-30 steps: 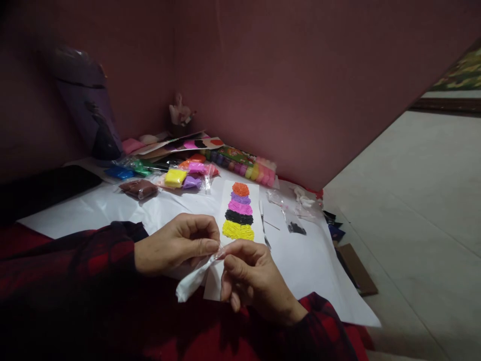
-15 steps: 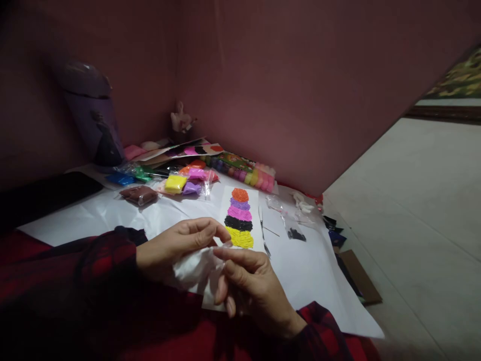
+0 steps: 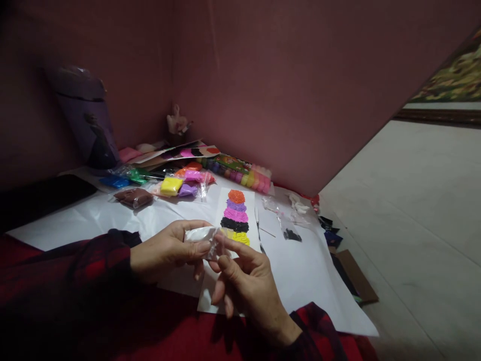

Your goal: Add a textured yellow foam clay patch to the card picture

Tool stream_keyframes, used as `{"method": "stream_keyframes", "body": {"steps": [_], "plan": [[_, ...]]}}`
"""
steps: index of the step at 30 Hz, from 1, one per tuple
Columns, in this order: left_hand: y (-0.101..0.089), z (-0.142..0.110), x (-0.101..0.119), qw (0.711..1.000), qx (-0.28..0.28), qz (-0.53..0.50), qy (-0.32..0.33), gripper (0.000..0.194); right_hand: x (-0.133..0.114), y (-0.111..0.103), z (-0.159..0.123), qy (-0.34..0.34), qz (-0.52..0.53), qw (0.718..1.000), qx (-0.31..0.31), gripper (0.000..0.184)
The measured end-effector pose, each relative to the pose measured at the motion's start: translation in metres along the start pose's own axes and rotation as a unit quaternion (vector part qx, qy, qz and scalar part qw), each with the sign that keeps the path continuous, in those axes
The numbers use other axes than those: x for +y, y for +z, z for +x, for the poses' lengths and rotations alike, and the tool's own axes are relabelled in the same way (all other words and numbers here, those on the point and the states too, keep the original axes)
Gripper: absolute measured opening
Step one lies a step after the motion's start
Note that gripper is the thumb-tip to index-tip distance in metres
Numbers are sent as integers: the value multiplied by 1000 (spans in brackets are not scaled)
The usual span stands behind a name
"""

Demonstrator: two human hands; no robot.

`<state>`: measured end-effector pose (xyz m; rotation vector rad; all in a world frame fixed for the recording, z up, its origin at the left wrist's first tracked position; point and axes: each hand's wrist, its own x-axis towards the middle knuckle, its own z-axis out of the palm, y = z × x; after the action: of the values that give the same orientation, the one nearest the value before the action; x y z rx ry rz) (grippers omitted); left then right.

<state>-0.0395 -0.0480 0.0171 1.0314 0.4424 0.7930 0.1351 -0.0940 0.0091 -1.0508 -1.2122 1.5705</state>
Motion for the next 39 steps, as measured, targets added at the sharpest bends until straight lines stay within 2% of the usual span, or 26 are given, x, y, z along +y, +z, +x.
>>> {"method": "stream_keyframes", "body": {"steps": [5,9,13,17,24,27,31,35,39], "plan": [[-1,0,-1,1000,9,-12,-12,39,-1,2,0,-24,-15,999,34,44],[-1,0,1,1000,-2,-9,-11,38,-3,2,-1,-37,-51,996,68,57],[0,0,3,1000,-26,4,-7,38,-3,1,-2,-5,-53,998,37,65],[0,-1,2,1000,-29,-1,-1,37,-2,0,0,8,-46,999,13,61],[-3,1,-4,1000,11,0,-20,42,-2,2,3,-33,-42,996,72,41],[0,2,-2,999,33,6,-7,41,-1,1,4,-47,-29,995,86,40],[7,2,4,997,75,-22,-28,49,0,0,3,-64,-13,993,95,37],[10,3,6,993,101,-48,-40,52,-2,-1,3,-47,20,996,74,34],[9,2,5,992,103,-51,-44,53,-1,-7,5,-8,62,998,25,28]]}}
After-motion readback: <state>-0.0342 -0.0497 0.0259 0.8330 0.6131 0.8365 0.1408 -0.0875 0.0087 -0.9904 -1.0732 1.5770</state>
